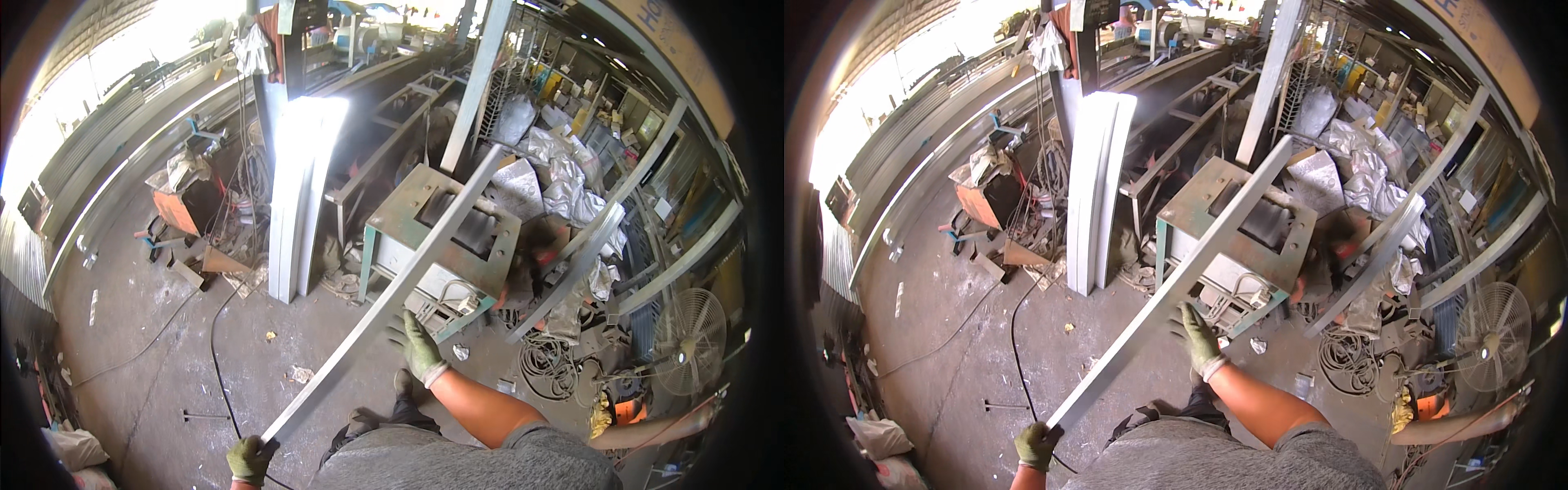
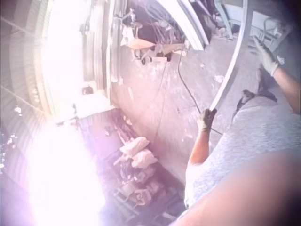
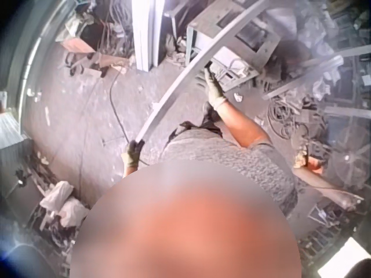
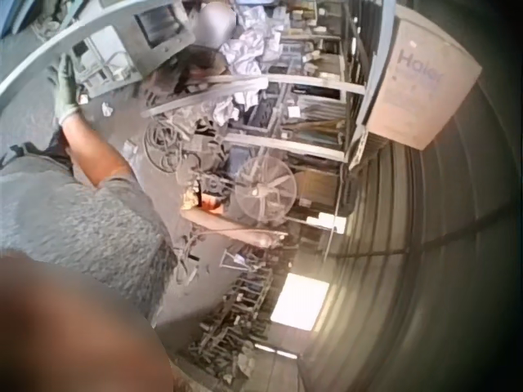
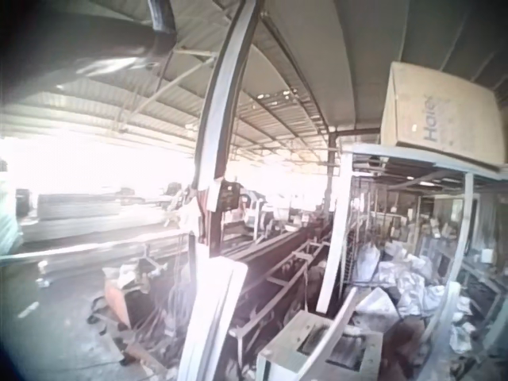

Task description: The person repeatedly picks up long metal sheets and feeds them into a roller machine, then stacks the processed sheets nearby. The cycle of picking, feeding, and stacking continues throughout the clip.

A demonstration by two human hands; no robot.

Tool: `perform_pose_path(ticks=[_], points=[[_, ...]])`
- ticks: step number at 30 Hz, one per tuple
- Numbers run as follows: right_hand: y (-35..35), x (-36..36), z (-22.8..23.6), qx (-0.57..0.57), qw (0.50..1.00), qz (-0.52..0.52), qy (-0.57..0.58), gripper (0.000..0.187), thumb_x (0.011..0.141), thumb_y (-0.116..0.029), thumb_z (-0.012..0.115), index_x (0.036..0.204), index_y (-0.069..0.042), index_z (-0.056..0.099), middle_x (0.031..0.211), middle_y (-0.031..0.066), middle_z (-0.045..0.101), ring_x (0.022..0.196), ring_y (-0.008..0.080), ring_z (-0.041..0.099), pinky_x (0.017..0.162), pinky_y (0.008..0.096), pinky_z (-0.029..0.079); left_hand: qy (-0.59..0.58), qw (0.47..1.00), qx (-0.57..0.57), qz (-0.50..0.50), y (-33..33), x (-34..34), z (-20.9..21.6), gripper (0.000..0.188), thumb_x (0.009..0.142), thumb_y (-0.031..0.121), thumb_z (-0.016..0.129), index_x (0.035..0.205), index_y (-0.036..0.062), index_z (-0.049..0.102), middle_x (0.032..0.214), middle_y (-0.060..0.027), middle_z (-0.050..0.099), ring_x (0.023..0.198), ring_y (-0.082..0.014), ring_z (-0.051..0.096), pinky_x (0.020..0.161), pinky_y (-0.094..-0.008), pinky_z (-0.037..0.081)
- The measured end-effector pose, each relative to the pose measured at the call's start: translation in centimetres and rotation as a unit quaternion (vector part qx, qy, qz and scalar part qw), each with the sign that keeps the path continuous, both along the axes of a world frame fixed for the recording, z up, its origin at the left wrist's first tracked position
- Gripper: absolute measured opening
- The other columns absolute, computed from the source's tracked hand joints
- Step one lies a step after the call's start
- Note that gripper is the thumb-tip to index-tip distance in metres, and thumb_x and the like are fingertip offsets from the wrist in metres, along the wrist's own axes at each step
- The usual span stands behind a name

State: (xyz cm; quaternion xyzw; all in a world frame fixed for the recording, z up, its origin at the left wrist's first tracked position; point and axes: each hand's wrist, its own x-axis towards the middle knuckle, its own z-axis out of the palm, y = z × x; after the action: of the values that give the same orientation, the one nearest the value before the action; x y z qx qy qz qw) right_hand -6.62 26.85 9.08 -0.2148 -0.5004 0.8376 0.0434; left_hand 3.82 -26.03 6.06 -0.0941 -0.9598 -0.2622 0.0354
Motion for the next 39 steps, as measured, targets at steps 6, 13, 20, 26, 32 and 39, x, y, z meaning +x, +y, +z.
perform_pose_path(ticks=[6, 13, 20, 26, 32, 39], points=[[0.2, -3.1, 3.8, -0.088, 0.992, -0.064, 0.062, 0.059, 0.113, -0.044, 0.074, 0.158, -0.007, 0.061, 0.149, 0.0025, 0.068, 0.140, 0.0175, 0.061, 0.120, 0.0392, 0.049, 0.226, 0.969, 0.010, -0.103, 4.5, -4.3, 1.2, 0.038, 0.082, -0.001, 0.074, 0.117, 0.0097, 0.065, 0.129, -0.0134, 0.071, 0.126, -0.0421, 0.067, 0.106, -0.0564, 0.051], [2.2, -1.5, 5.8, 0.165, 0.978, -0.124, 0.018, 0.030, 0.109, -0.019, 0.075, 0.127, 0.005, 0.079, 0.125, 0.0065, 0.080, 0.108, 0.0178, 0.075, 0.101, 0.0351, 0.059, -0.046, 0.977, -0.125, -0.169, 9.6, -5.0, -6.0, 0.052, 0.093, 0.026, 0.082, 0.142, 0.0146, 0.068, 0.158, -0.0160, 0.065, 0.146, -0.0407, 0.060, 0.120, -0.0550, 0.047], [8.0, -0.5, 11.0, 0.453, 0.886, -0.101, -0.008, 0.041, 0.104, -0.030, 0.082, 0.130, 0.001, 0.078, 0.114, 0.0146, 0.084, 0.104, 0.0251, 0.080, 0.093, 0.0406, 0.061, 0.007, 0.969, 0.072, -0.237, 17.0, -10.8, -1.5, 0.059, 0.096, 0.022, 0.081, 0.152, 0.0094, 0.065, 0.163, -0.0182, 0.062, 0.148, -0.0432, 0.059, 0.123, -0.0568, 0.049], [6.8, 2.0, 10.4, 0.582, 0.810, -0.059, -0.034, 0.040, 0.100, -0.019, 0.077, 0.138, -0.007, 0.076, 0.124, 0.0196, 0.082, 0.115, 0.0379, 0.079, 0.101, 0.0440, 0.061, 0.280, 0.937, 0.102, -0.182, 16.6, -15.1, 13.8, 0.069, 0.095, 0.002, 0.081, 0.160, 0.0068, 0.060, 0.168, -0.0215, 0.058, 0.160, -0.0457, 0.049, 0.131, -0.0579, 0.042], [6.7, 2.8, 6.9, 0.707, 0.704, 0.047, 0.044, 0.044, 0.087, -0.008, 0.083, 0.131, -0.006, 0.081, 0.126, 0.0174, 0.082, 0.119, 0.0381, 0.077, 0.105, 0.0443, 0.061, 0.360, 0.927, -0.037, -0.093, 12.0, -16.7, 19.1, 0.085, 0.093, 0.021, 0.090, 0.168, 0.0089, 0.053, 0.178, -0.0197, 0.048, 0.169, -0.0491, 0.035, 0.137, -0.0655, 0.028], [8.2, 0.6, 4.2, 0.750, 0.602, 0.225, 0.156, 0.036, 0.083, -0.012, 0.077, 0.119, -0.012, 0.083, 0.125, 0.0069, 0.082, 0.122, 0.0304, 0.075, 0.110, 0.0484, 0.055, -0.144, 0.961, -0.217, -0.099, 6.4, -12.9, 8.0, 0.113, 0.068, 0.049, 0.103, 0.161, 0.0093, 0.054, 0.163, -0.0164, 0.062, 0.151, -0.0389, 0.057, 0.132, -0.0592, 0.038]])
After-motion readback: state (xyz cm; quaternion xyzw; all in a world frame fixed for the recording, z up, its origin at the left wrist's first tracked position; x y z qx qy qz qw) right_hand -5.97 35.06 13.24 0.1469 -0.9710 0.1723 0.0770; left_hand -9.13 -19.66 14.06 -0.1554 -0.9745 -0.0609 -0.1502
